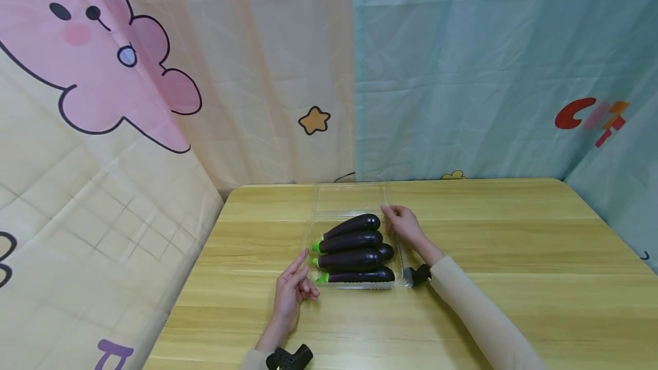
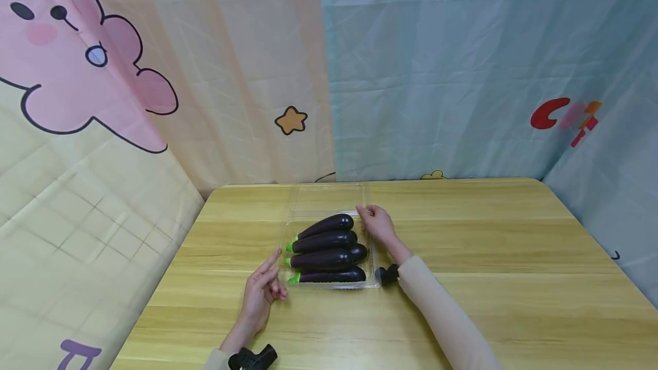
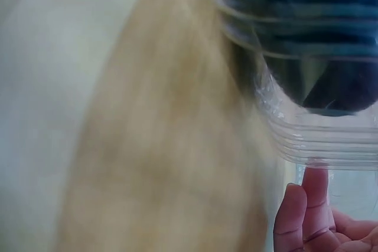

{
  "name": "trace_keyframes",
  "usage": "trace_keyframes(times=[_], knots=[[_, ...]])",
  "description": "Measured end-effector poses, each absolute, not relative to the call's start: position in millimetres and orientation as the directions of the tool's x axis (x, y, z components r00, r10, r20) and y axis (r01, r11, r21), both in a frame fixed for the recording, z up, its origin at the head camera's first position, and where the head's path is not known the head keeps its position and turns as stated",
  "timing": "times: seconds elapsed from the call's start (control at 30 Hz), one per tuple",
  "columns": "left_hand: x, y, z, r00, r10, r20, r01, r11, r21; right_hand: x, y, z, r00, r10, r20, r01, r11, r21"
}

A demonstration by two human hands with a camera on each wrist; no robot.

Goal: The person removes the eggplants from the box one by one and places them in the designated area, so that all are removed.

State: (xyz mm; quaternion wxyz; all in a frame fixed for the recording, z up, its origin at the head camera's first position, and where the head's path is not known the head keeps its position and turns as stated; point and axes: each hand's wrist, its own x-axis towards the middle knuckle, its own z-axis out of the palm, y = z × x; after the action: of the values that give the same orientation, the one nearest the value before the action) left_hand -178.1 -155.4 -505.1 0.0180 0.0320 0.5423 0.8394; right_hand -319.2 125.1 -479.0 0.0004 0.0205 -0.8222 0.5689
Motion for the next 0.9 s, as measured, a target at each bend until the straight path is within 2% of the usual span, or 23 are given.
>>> trace_keyframes(times=[0.3, 0.67, 0.9], knots=[[-179.4, -154.4, -503.4, -0.996, 0.07, 0.049, 0.017, -0.407, 0.913, -318.9, 126.9, -476.9, -1.0, -0.015, -0.001, -0.005, 0.361, -0.933], [-177.9, -148.9, -502.1, -0.999, 0.003, 0.042, 0.037, -0.408, 0.912, -312.5, 130.2, -474.5, -1.0, -0.002, 0.002, -0.003, 0.416, -0.909], [-176.6, -149.9, -504.6, -0.999, -0.01, 0.043, 0.043, -0.397, 0.917, -312.0, 137.5, -464.1, -0.998, -0.064, 0.016, -0.044, 0.472, -0.88]])
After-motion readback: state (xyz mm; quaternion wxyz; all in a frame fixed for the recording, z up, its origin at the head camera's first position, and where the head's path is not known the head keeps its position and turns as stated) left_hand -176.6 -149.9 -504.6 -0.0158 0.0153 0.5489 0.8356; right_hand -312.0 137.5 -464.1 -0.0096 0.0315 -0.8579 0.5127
